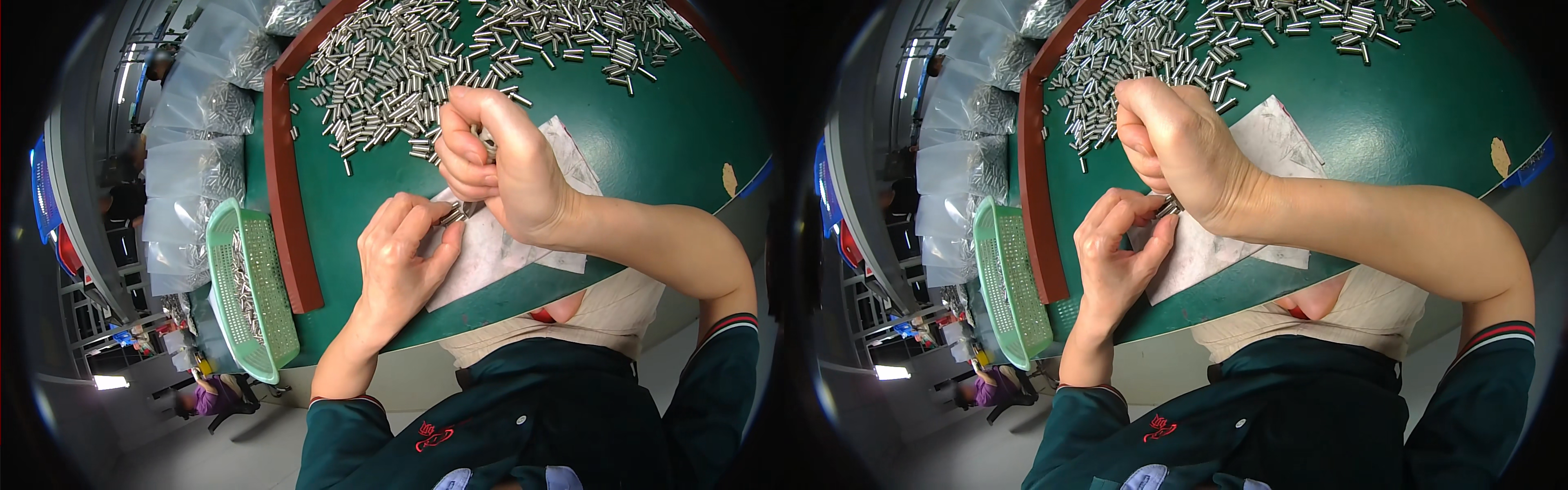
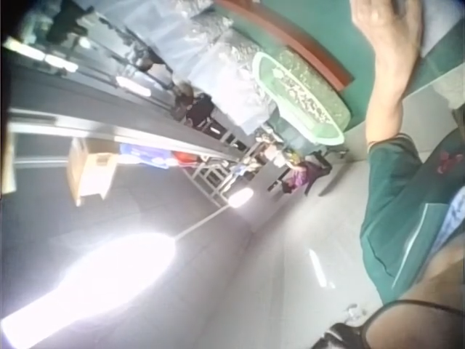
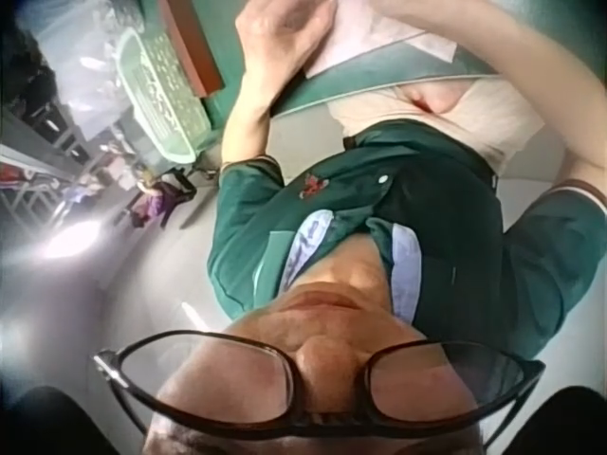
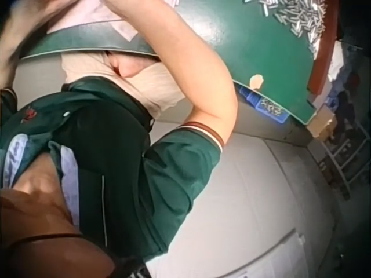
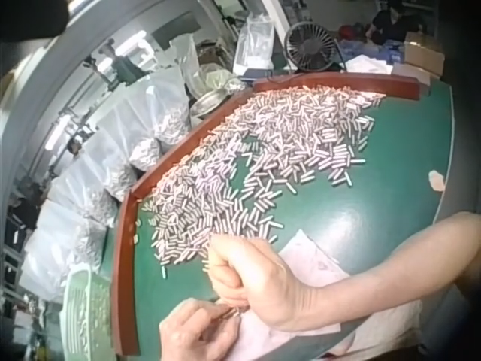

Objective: The recorder is inspecting and sorting small cylindrical metal components at an industrial workbench using a small metal tool.

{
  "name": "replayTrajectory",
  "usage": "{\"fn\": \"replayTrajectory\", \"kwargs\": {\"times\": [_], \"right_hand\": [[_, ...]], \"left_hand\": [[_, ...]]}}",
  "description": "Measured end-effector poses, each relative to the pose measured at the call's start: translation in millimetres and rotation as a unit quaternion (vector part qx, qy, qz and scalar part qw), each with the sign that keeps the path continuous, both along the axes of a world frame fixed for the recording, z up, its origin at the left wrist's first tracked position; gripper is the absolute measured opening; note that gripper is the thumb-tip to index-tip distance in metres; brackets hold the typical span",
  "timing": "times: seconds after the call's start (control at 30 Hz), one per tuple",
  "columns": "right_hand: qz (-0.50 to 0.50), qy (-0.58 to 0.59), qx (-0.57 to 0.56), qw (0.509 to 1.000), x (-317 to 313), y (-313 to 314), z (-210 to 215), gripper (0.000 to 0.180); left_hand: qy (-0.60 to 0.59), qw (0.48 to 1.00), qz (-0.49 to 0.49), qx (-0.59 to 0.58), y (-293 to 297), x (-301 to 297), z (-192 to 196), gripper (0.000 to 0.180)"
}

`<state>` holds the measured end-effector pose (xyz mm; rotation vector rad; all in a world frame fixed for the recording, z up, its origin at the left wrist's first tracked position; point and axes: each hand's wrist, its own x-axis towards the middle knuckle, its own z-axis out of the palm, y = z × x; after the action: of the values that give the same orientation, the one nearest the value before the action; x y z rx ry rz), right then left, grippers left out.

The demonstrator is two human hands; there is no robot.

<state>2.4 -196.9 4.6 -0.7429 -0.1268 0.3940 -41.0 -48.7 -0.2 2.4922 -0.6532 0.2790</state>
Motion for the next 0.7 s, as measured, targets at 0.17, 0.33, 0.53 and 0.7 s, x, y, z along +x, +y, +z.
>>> {"fn": "replayTrajectory", "kwargs": {"times": [0.17, 0.33, 0.53, 0.7], "right_hand": [[-0.002, -0.003, -0.002, 1.0, -1.3, -0.7, -0.3, 0.037], [-0.002, 0.013, 0.003, 1.0, -0.9, -0.3, 0.9, 0.037], [-0.014, 0.006, 0.009, 1.0, 0.1, -1.5, 3.1, 0.036], [-0.013, -0.004, 0.008, 1.0, 2.1, -1.2, 2.1, 0.036]], "left_hand": [[-0.003, 1.0, -0.004, 0.002, -0.1, -0.4, 0.0, 0.016], [0.001, 1.0, -0.006, 0.001, 0.5, 0.8, 0.7, 0.016], [0.011, 1.0, -0.005, 0.001, 0.8, 0.4, 2.5, 0.016], [0.022, 1.0, -0.005, -0.003, -0.1, -0.6, 6.4, 0.015]]}}
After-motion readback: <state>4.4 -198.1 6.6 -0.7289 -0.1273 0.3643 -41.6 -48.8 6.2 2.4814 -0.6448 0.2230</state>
